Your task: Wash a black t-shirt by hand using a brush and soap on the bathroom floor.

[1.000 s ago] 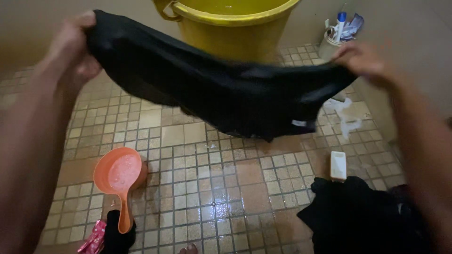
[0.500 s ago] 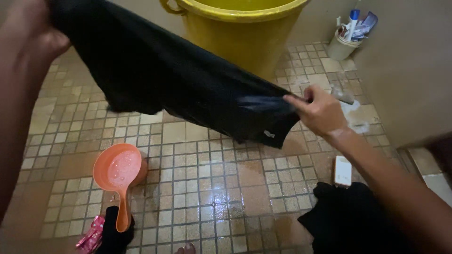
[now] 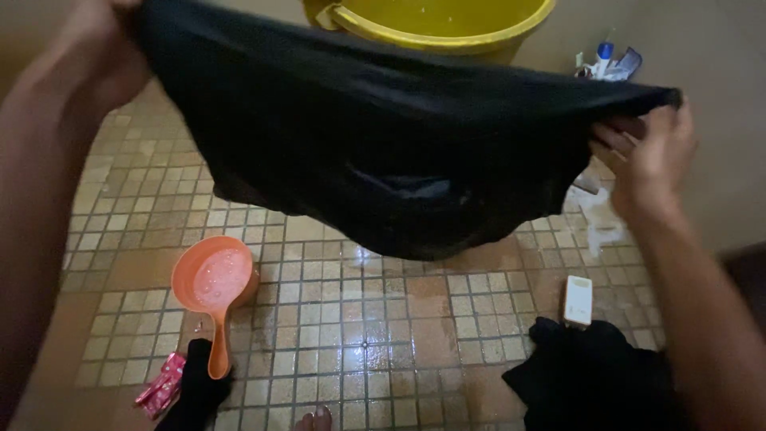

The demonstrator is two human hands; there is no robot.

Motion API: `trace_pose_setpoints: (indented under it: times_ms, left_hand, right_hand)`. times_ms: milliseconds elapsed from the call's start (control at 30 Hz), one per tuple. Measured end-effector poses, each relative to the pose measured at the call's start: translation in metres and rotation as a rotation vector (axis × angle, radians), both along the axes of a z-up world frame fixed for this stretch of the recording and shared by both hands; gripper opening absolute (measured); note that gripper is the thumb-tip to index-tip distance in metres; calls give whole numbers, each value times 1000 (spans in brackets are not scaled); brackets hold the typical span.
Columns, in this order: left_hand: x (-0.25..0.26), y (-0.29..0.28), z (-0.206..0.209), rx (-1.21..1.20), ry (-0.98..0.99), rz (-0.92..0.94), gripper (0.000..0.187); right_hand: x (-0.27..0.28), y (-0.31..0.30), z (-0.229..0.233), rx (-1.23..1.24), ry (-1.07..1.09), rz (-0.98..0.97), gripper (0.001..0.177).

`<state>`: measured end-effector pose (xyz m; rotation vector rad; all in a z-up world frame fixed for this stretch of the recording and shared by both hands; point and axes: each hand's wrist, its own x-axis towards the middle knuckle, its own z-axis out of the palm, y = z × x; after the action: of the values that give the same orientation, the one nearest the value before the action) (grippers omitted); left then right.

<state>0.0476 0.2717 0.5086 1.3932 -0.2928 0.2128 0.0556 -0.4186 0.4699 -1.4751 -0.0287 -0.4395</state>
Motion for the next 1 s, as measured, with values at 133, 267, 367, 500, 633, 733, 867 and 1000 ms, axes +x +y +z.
trace_pose_setpoints:
  times_ms: [133, 267, 367, 500, 633, 733, 867, 1000]
  left_hand:
    - [-50, -102, 60, -24, 19, -38, 17]
    - [-45, -116, 58, 93, 8, 9, 18]
    - [-28, -111, 46, 173, 99, 93, 16]
    - [-6, -100, 17, 320, 271, 262, 17]
    - [-6, -124, -21, 360, 432, 291, 18]
    - [-13, -173, -43, 393, 546, 314, 30]
    - [-12, -183, -36, 101, 466, 338, 14]
    - [-252, -291, -157, 639, 488, 379, 17]
  right_hand:
    - [24, -18, 16, 214, 279, 131, 42]
    - [135, -110, -18, 352, 491, 328, 24]
    - [201, -188, -30, 301, 581, 438, 26]
    - [172, -231, 3, 8, 593, 445, 16]
    - [122, -182, -45, -440, 583, 375, 20]
    - [87, -99, -134, -659, 579, 338, 36]
    - [59, 9, -258, -836, 835, 544, 42]
    - [31, 99, -371, -564, 1110, 923, 81]
